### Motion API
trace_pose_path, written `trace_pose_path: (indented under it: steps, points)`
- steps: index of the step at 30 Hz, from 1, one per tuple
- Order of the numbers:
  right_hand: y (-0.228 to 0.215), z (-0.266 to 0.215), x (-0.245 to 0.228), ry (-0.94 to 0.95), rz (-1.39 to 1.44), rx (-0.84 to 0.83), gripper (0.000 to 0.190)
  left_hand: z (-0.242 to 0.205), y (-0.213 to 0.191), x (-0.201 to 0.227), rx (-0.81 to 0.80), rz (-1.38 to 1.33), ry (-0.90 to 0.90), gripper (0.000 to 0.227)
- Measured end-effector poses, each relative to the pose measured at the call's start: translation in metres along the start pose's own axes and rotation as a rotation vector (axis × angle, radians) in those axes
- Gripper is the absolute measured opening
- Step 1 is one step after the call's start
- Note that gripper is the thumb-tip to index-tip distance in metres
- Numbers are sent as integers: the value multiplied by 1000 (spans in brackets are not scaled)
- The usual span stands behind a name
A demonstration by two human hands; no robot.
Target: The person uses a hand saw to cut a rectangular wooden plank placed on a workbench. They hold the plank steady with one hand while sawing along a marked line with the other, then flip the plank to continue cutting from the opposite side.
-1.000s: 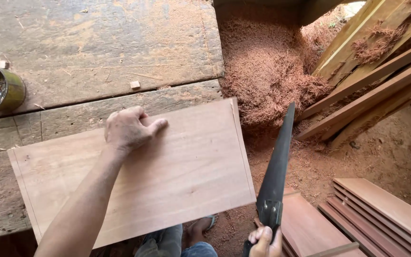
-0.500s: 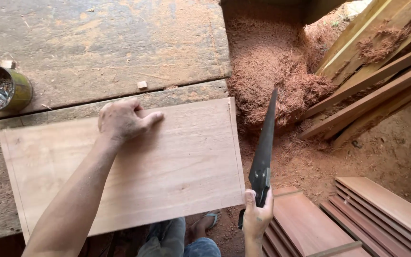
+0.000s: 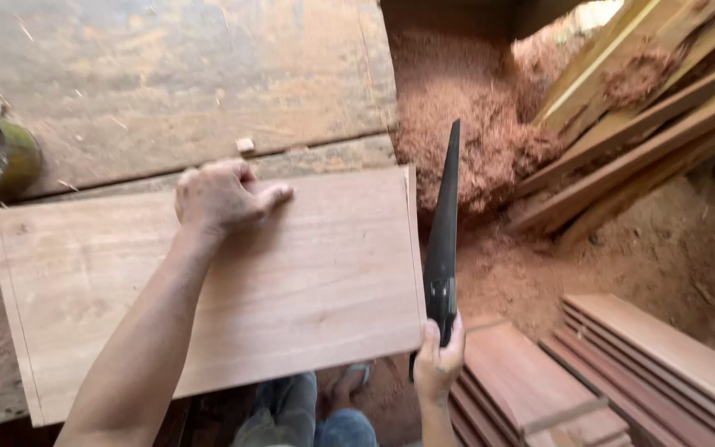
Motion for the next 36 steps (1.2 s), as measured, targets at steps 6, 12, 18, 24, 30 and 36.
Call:
trace_pose_path:
  steps: [6,12,18,24,30,36]
  points:
    - [14,21,-10,-20,0,26,47,17,-9,2,-2,-3,-42,59]
    - [12,24,-21,-16,10,-27,47,16,-10,4,44,26,2,60]
    - [10,24,-22,-28,-17,-64,48,3,-1,7,60,46,43,58]
    - [1,35,-22,-81,79,-115,46,-90,92,81,283,128,478,63]
    - [-78,9,-19,-233,33,-174,45,-92,97,124,56,255,228,96]
    - [-126,-56,2,-242,225,-197,46,-58,83,136,-52,218,63,104]
Point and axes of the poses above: each hand's wrist, its own z-axis towards the middle knuckle, its own y-axis out of the palm, x = y × z, the point moved 2 cm from there along z, towards the middle knuckle, and after that the axes turned 1 degree about y, right-handed, at the moved point
